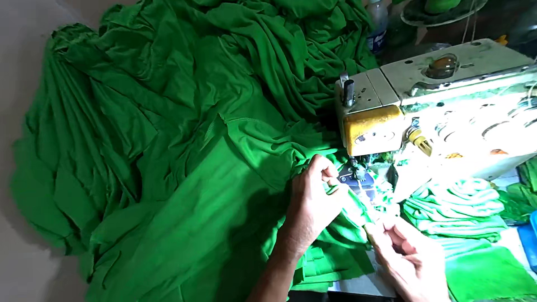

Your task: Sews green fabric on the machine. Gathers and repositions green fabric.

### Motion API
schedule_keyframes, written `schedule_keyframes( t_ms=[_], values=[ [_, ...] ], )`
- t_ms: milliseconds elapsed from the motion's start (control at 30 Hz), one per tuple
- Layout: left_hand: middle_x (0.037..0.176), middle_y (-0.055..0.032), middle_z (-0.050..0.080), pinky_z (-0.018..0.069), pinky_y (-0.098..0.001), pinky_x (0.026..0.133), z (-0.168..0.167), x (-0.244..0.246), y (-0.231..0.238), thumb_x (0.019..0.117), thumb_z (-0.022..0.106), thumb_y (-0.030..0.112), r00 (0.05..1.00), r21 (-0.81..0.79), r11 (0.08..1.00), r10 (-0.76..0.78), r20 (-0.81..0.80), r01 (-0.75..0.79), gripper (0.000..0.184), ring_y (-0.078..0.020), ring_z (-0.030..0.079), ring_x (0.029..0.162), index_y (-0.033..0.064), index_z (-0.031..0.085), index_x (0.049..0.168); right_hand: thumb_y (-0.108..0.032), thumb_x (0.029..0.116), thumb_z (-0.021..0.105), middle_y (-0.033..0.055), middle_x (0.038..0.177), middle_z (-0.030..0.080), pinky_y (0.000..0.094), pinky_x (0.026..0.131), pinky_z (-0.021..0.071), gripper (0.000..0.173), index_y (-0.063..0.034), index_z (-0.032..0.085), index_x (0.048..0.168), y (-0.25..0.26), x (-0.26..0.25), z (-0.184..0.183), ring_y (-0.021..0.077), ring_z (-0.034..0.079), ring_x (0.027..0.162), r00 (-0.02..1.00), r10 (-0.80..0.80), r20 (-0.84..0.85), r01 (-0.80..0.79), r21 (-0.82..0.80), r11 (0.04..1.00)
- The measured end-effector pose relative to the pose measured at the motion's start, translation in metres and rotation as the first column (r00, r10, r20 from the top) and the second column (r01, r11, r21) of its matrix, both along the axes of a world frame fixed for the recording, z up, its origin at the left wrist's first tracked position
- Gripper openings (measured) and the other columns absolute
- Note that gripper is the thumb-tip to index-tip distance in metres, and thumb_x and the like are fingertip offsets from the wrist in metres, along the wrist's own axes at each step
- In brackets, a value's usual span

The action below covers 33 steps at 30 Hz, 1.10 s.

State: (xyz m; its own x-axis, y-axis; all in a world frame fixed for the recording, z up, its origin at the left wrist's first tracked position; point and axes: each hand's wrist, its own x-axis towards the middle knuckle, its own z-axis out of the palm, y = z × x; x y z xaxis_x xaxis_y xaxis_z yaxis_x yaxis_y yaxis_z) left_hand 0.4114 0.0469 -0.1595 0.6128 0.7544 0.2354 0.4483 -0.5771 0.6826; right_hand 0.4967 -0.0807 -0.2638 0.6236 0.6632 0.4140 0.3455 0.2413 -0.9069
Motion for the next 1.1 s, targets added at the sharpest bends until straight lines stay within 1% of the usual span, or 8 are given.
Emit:
schedule_keyframes(
  t_ms=[433, 633, 733, 800, 867, 900, 967, 1100],
  values=[
    [0.070, -0.0021, 0.058, 0.0440, -0.0287, 0.053, -0.012, 0.025, 0.036, 0.0830, 0.075, 0.002, 0.998, -0.068, 0.996, -0.059, 0.004, 0.059, 0.013, -0.0106, 0.053, 0.058, 0.0051, 0.062, 0.085, -0.013, 0.0898, 0.065, -0.0200, 0.061, 0.052, 0.0054, 0.048, 0.0396, 0.009, -0.0147, 0.060, 0.082, 0.026, 0.014, 0.011, -0.0139, 0.046, 0.053, 0.989, -0.061, -0.137, 0.077, 0.110, 0.991],
    [0.094, -0.0123, 0.070, 0.0580, -0.0398, 0.073, -0.024, 0.026, 0.060, 0.0844, 0.078, 0.002, 0.985, -0.110, 0.986, -0.113, 0.131, 0.128, 0.024, -0.0203, 0.069, 0.083, 0.0024, 0.061, 0.102, -0.016, 0.0881, 0.066, -0.0165, 0.060, 0.050, 0.0073, 0.049, 0.0382, 0.011, -0.0125, 0.058, 0.081, 0.031, 0.022, 0.020, -0.0123, 0.045, 0.052, 0.990, -0.127, -0.064, 0.127, -0.016, 0.992],
    [0.095, -0.0055, 0.067, 0.0518, -0.0216, 0.061, -0.004, 0.008, 0.035, 0.0917, 0.072, 0.002, 0.979, -0.306, 0.945, -0.059, 0.194, 0.117, 0.024, -0.0065, 0.063, 0.073, 0.0052, 0.054, 0.107, -0.023, 0.0929, 0.063, -0.0064, 0.074, 0.058, 0.0127, 0.060, 0.0455, 0.019, -0.0043, 0.062, 0.099, 0.031, 0.026, 0.020, -0.0057, 0.053, 0.064, 0.977, -0.153, 0.148, 0.160, -0.039, 0.986],
    [0.097, -0.0039, 0.067, 0.0504, -0.0164, 0.059, 0.008, -0.001, 0.011, 0.0897, 0.066, -0.011, 0.957, -0.438, 0.888, -0.007, 0.291, 0.140, 0.025, -0.0020, 0.061, 0.070, 0.0049, 0.051, 0.102, -0.023, 0.0958, 0.058, 0.0104, 0.092, 0.066, 0.0334, 0.066, 0.0491, 0.028, -0.0005, 0.069, 0.108, 0.030, 0.027, 0.023, 0.0148, 0.060, 0.076, 0.928, -0.158, 0.337, 0.183, -0.045, 0.982],
    [0.097, -0.0029, 0.069, 0.0544, -0.0189, 0.066, 0.005, -0.005, 0.002, 0.0880, 0.055, -0.021, 0.885, -0.487, 0.825, -0.034, 0.464, 0.287, 0.029, -0.0042, 0.066, 0.079, 0.0064, 0.051, 0.099, -0.017, 0.0899, 0.057, 0.0161, 0.105, 0.062, 0.0410, 0.071, 0.0481, 0.026, -0.0009, 0.074, 0.102, 0.030, 0.033, 0.029, 0.0224, 0.060, 0.087, 0.926, -0.039, 0.375, 0.067, -0.064, 0.996],
    [0.099, -0.0022, 0.069, 0.0547, -0.0206, 0.070, 0.002, -0.007, 0.003, 0.0880, 0.050, -0.021, 0.849, -0.503, 0.784, -0.057, 0.525, 0.363, 0.030, -0.0059, 0.067, 0.085, 0.0078, 0.052, 0.099, -0.016, 0.0876, 0.058, 0.0105, 0.107, 0.060, 0.0310, 0.073, 0.0496, 0.024, -0.0029, 0.074, 0.098, 0.029, 0.039, 0.032, 0.0128, 0.059, 0.089, 0.938, 0.054, 0.342, -0.029, -0.080, 0.996],
    [0.101, -0.0016, 0.069, 0.0548, -0.0221, 0.072, 0.007, -0.009, 0.002, 0.0913, 0.044, -0.019, 0.799, -0.563, 0.686, -0.044, 0.600, 0.461, 0.031, -0.0076, 0.067, 0.087, 0.0107, 0.052, 0.095, -0.010, 0.0835, 0.059, -0.0052, 0.096, 0.060, 0.0103, 0.067, 0.0491, 0.015, -0.0058, 0.071, 0.091, 0.024, 0.051, 0.041, -0.0067, 0.056, 0.078, 0.946, 0.285, 0.154, -0.282, -0.045, 0.958],
    [0.098, -0.0019, 0.071, 0.0552, -0.0225, 0.074, 0.011, -0.011, -0.001, 0.0912, 0.044, -0.017, 0.773, -0.559, 0.646, -0.077, 0.629, 0.519, 0.030, -0.0074, 0.067, 0.086, 0.0098, 0.058, 0.092, -0.015, 0.0878, 0.072, -0.0180, 0.080, 0.068, 0.0097, 0.063, 0.0498, 0.015, -0.0254, 0.069, 0.098, 0.013, 0.063, 0.046, -0.0083, 0.058, 0.066, 0.777, 0.587, -0.228, -0.593, 0.047, 0.804]
  ],
)
